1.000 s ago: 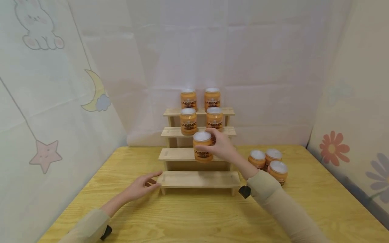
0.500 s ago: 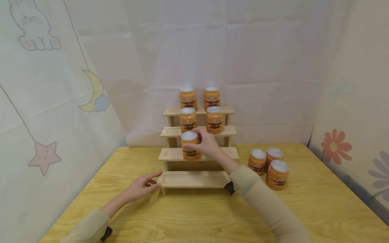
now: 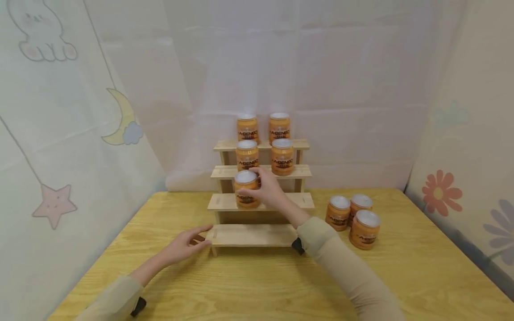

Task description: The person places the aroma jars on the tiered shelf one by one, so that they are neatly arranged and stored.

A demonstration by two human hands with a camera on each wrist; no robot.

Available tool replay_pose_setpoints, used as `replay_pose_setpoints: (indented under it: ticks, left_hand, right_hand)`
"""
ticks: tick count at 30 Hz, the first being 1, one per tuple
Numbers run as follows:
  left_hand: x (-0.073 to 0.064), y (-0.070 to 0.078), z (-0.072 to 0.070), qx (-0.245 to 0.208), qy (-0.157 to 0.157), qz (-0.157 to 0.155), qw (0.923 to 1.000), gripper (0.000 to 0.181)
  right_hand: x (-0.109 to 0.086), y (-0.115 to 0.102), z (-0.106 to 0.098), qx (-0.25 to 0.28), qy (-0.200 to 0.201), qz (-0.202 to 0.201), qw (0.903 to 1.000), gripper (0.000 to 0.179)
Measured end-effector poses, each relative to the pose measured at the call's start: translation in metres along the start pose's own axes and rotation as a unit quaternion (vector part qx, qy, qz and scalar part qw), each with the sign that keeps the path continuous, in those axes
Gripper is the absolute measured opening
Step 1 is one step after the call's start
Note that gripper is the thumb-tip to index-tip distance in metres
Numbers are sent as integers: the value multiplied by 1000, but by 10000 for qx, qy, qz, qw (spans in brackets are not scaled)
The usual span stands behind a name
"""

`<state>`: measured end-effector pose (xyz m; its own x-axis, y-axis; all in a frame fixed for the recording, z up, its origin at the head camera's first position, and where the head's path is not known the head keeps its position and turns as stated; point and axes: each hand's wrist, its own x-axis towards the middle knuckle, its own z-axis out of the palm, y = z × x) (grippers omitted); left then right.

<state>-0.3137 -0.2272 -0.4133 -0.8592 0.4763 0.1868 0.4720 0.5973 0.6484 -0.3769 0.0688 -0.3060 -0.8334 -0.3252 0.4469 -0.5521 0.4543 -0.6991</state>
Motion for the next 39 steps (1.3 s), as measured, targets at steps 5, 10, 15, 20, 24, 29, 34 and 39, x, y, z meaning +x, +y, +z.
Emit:
replay_pose_setpoints:
  ticks: [5, 10, 15, 20, 24, 29, 34, 39]
  left_hand:
    - [-1, 0, -4, 11, 23, -24, 10000, 59]
    - [-1, 1, -4, 79, 33, -4, 10000, 60]
    - [-3, 1, -3, 60, 28, -11, 10000, 60]
    - [-5, 3, -1, 52, 5, -5, 10000, 57]
    - [-6, 4, 1, 10, 26, -84, 10000, 54]
    - [-9, 6, 0, 58, 32, -138, 9999, 56]
    - [-9, 6, -1, -34, 9, -195, 9998, 58]
    - [-4, 4, -3, 19, -28, -243, 9997, 59]
  right_hand:
    - [2, 0, 4, 57, 5, -95, 9999, 73]
    - [2, 0, 6, 118, 66, -171, 9998, 73]
    - [1, 1, 7, 86, 35, -182, 9998, 73]
    - [-2, 2, 8, 130, 7, -103, 9999, 75]
    - [-5, 3, 6, 21, -21, -128, 9999, 82]
    - [-13, 5, -2, 145, -13, -91, 9999, 87]
    - [-27, 8, -18, 109, 35, -72, 9999, 78]
    - [-42, 16, -40, 131, 71, -254, 9996, 69]
